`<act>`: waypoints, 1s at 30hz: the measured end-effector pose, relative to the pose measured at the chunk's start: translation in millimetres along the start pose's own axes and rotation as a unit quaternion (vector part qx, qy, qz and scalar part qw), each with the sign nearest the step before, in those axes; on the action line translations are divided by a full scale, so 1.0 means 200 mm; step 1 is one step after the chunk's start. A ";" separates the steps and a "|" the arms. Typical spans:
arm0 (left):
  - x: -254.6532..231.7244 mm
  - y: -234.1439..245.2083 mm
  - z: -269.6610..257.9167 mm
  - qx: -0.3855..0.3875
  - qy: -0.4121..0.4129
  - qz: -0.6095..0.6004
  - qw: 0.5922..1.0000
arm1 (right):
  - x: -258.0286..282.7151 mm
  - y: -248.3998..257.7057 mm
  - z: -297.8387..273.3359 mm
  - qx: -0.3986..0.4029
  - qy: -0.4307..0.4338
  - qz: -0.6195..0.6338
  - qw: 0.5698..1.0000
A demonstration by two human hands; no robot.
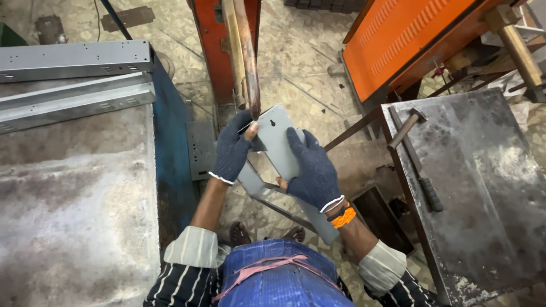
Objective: Assembling and welding metal components together to form a structure.
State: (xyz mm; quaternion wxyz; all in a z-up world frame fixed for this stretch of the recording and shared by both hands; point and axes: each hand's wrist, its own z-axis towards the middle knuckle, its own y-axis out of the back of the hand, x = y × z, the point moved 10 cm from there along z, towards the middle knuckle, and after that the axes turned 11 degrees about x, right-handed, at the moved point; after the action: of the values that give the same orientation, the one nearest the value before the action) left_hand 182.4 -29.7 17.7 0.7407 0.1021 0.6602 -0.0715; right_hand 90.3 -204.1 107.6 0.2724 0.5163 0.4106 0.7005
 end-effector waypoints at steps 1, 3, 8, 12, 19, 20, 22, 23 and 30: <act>0.01 0.02 0.00 0.002 0.001 0.000 1.000 | 0.00 0.01 0.00 -0.001 -0.002 0.001 1.000; 0.00 0.04 0.00 0.039 -0.036 0.012 0.999 | 0.00 0.03 0.01 0.002 -0.007 -0.007 1.000; -0.13 0.03 0.01 0.082 -0.074 0.016 0.994 | 0.00 0.06 0.03 0.039 -0.007 0.005 0.999; -0.03 0.03 0.04 0.102 -0.098 0.028 0.990 | -0.01 0.04 0.05 0.073 -0.049 -0.016 0.996; -0.07 0.03 0.06 0.107 -0.081 0.003 0.991 | -0.01 0.07 0.04 0.067 -0.044 -0.026 0.996; -0.04 0.03 0.06 0.099 -0.071 0.001 0.993 | 0.00 0.07 0.05 0.076 -0.042 -0.024 0.996; 0.00 0.03 0.06 0.088 -0.059 -0.001 0.994 | 0.00 0.07 0.05 0.087 -0.038 -0.023 0.995; 0.02 0.03 0.06 0.086 -0.047 -0.007 0.995 | 0.00 0.07 0.05 0.085 -0.035 -0.025 0.995; -0.03 -0.01 0.04 0.118 -0.053 -0.020 0.991 | -0.03 0.07 0.07 0.086 -0.014 -0.030 0.996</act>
State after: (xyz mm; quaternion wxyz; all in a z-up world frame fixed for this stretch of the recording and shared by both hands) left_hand 189.8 -33.6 24.9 0.7562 0.1717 0.6085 -0.1686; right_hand 105.2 -211.6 118.6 0.2537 0.5354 0.4804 0.6467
